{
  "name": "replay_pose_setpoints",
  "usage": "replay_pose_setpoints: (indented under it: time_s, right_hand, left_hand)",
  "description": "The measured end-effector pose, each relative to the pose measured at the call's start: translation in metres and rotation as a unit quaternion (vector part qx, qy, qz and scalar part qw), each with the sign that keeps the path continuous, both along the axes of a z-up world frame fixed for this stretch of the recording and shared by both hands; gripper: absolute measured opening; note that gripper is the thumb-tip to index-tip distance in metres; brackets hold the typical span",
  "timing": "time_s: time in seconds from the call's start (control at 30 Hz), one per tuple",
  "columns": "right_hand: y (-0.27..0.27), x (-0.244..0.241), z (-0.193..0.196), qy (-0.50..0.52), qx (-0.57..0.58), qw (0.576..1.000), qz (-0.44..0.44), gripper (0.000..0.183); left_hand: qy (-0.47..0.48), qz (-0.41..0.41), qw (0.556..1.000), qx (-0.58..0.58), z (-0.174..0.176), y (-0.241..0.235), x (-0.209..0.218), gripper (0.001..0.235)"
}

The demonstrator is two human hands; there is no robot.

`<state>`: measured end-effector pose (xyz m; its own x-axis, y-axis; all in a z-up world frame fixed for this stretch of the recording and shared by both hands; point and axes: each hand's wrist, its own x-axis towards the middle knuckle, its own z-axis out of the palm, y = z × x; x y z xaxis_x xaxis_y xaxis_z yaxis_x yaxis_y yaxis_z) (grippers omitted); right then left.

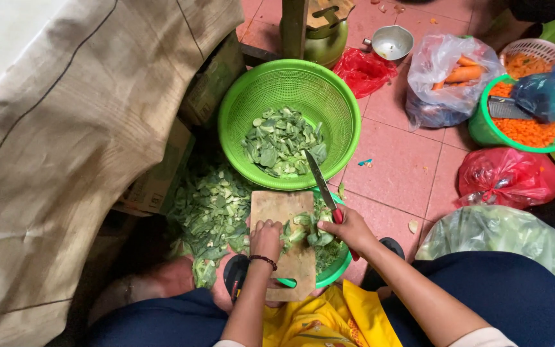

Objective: Chopping green leafy vegetables on a cutting board.

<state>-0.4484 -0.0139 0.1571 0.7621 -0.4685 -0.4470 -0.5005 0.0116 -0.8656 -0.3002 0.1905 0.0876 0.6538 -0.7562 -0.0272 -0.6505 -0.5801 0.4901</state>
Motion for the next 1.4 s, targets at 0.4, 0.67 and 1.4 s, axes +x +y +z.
replay_pose_setpoints:
  time_s: [0.4, 0.67, 1.4]
  right_hand:
    - [0.033, -0.003, 0.016, -0.031, 0.081, 0.992, 0.094, 0.06]
    - [0.034, -0.001, 0.031, -0.112, 0.109, 0.987, 0.034, 0.052]
    - [0.009, -0.063, -0.001, 0.002, 0.112, 0.988, -0.106, 0.035]
  left_hand:
    - [0.425, 0.115, 0.857, -0.266, 0.03, -0.014, 0.013, 0.019]
    - [0.501, 0.053, 0.817, -0.279, 0.02, -0.025, -0.017, 0.014]
    - [0.18, 0.191, 0.956, 0.134, -0.011, -0.022, -0.029, 0.116]
